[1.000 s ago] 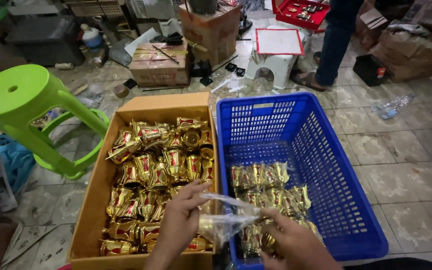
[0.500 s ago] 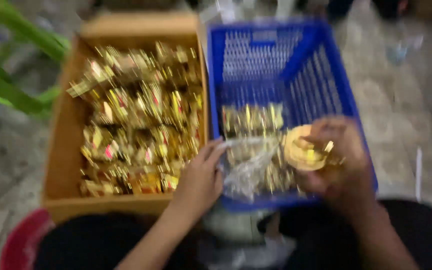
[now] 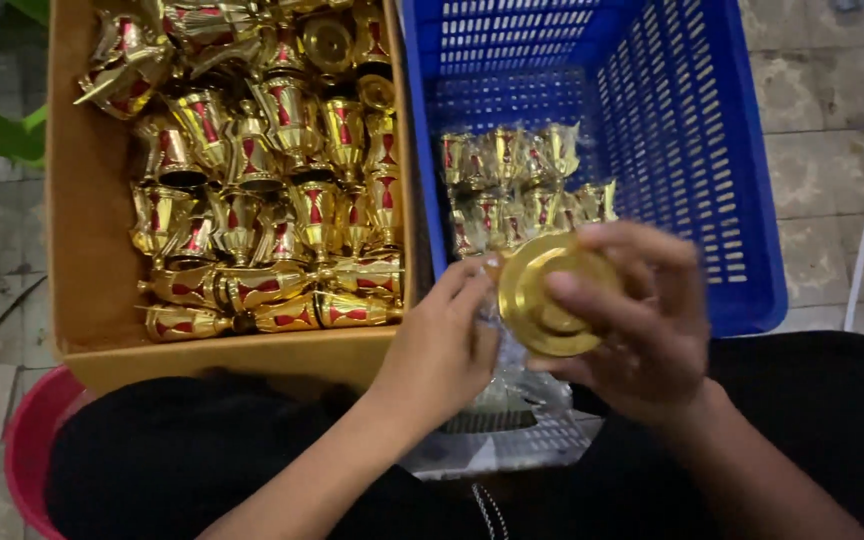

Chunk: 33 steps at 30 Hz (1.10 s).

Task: The person repeatedly picks small gold trophies from a cardboard box, places them into clear plastic bags, ties the bags shut, and sets the packaged trophies into a blue basket. The process is repeated multiple times.

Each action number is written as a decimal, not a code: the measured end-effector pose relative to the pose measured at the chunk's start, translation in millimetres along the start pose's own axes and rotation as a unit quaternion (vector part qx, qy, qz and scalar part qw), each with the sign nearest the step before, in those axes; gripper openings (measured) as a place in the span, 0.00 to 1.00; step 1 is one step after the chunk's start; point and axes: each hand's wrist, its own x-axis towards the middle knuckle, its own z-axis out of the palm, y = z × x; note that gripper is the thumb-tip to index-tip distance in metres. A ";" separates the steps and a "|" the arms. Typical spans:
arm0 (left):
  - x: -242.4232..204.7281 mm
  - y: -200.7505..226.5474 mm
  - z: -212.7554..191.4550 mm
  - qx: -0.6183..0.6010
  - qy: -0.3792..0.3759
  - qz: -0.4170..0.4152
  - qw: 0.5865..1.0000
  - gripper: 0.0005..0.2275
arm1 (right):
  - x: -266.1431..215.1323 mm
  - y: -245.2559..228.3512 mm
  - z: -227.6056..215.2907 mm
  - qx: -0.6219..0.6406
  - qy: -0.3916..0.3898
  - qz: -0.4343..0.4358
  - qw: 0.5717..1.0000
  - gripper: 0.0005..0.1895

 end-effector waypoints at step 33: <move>-22.7 18.2 19.4 0.154 0.043 0.189 0.969 0.22 | -34.9 20.5 41.4 -0.373 -0.062 -0.006 0.926 0.24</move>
